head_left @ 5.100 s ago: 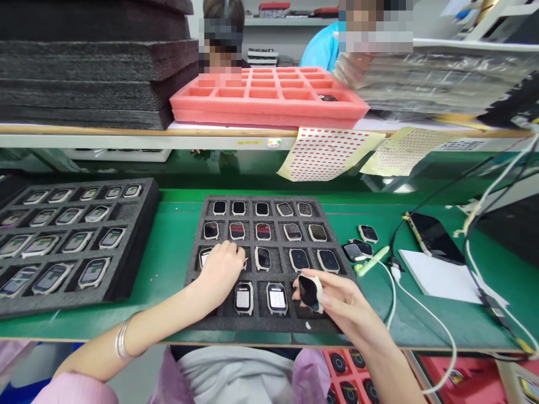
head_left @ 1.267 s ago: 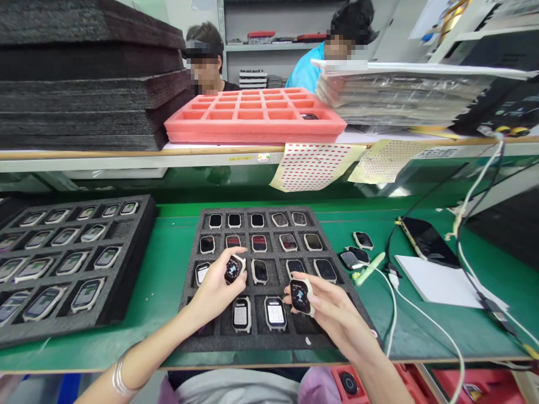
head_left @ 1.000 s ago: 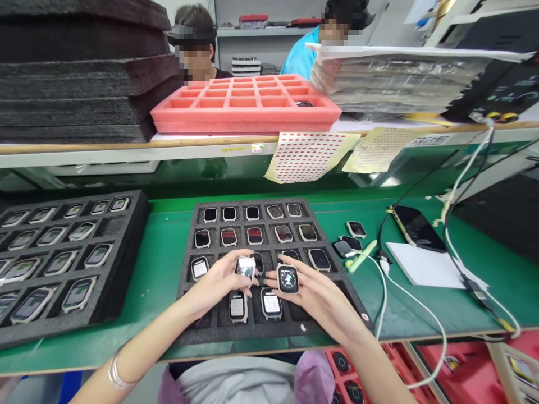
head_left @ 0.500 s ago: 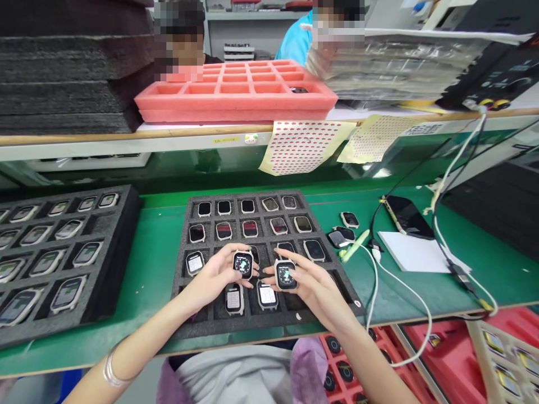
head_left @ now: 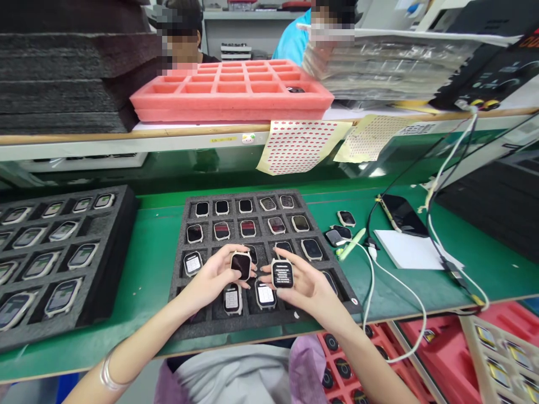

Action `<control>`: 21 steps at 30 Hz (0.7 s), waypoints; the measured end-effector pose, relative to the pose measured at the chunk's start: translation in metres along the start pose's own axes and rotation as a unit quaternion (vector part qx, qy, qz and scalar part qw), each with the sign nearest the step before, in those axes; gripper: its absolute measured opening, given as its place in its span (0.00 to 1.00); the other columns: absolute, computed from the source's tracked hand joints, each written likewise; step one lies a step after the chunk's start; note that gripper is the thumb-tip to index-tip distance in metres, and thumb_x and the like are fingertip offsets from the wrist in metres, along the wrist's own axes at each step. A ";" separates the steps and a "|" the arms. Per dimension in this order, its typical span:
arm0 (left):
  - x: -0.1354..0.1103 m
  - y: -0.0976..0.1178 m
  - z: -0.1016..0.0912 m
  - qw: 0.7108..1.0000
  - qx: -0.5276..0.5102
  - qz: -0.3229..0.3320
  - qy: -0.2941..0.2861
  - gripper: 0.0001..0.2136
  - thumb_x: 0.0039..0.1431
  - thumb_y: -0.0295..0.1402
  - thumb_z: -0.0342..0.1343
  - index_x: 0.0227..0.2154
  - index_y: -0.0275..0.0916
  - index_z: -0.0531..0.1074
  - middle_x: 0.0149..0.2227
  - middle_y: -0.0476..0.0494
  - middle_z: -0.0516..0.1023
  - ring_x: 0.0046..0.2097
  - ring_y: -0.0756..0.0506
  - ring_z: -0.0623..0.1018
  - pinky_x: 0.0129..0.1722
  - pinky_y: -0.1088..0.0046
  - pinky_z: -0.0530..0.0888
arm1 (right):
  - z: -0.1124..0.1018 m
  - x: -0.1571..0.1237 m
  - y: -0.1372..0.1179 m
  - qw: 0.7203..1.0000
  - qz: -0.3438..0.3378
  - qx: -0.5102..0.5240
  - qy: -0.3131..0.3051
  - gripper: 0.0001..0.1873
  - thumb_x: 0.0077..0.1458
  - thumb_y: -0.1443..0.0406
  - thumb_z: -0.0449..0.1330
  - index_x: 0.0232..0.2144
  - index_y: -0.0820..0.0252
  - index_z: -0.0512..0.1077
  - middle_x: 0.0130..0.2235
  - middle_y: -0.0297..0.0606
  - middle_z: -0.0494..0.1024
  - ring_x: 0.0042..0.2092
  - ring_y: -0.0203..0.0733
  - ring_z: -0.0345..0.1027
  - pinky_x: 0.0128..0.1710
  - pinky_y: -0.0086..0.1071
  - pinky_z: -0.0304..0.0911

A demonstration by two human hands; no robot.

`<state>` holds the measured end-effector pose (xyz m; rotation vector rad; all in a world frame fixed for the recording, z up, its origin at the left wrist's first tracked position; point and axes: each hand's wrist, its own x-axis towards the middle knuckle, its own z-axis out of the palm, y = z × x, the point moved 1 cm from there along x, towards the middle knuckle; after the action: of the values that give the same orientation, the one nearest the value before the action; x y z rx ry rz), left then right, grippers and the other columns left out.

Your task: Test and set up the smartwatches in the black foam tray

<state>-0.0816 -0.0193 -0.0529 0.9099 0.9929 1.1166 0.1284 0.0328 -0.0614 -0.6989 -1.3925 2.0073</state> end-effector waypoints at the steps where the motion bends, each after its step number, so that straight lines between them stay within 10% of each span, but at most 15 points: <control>1: 0.000 0.000 0.000 1.000 0.003 -0.001 0.003 0.17 0.54 0.25 0.51 0.48 0.39 0.64 0.42 0.41 0.75 0.45 0.42 0.75 0.40 0.66 0.76 | -0.002 -0.002 0.000 1.000 -0.003 -0.012 -0.013 0.35 0.52 0.68 0.66 0.58 0.54 0.56 0.50 0.44 0.72 0.50 0.48 0.69 0.51 0.42 0.66; 6: 0.000 0.001 -0.001 1.000 0.004 -0.002 0.005 0.17 0.54 0.24 0.51 0.48 0.39 0.63 0.42 0.41 0.76 0.45 0.43 0.75 0.39 0.67 0.75 | -0.020 -0.017 -0.010 0.965 -0.036 -0.258 -0.018 0.29 0.55 0.67 0.63 0.57 0.53 0.59 0.47 0.42 0.72 0.46 0.47 0.70 0.44 0.37 0.70; 13: 0.002 -0.003 -0.001 1.000 0.010 -0.008 0.023 0.18 0.53 0.26 0.54 0.48 0.38 0.63 0.40 0.40 0.76 0.43 0.43 0.76 0.36 0.68 0.75 | -0.045 -0.037 -0.037 0.744 -0.109 -0.659 -0.035 0.24 0.57 0.59 0.62 0.55 0.53 0.65 0.56 0.43 0.63 0.57 0.55 0.56 0.55 0.51 0.57; 21: 0.003 -0.005 0.001 0.995 0.032 0.012 0.097 0.21 0.51 0.29 0.57 0.49 0.37 0.62 0.34 0.46 0.73 0.35 0.47 0.76 0.28 0.75 0.71 | -0.055 -0.048 -0.016 0.626 -0.083 -0.761 0.149 0.27 0.68 0.58 0.37 0.39 0.67 0.72 0.34 0.48 0.70 0.35 0.52 0.70 0.35 0.45 0.68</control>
<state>-0.0792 -0.0179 -0.0580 0.8786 1.1854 1.2171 0.2026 0.0374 -0.0598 -1.3359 -2.5621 0.0303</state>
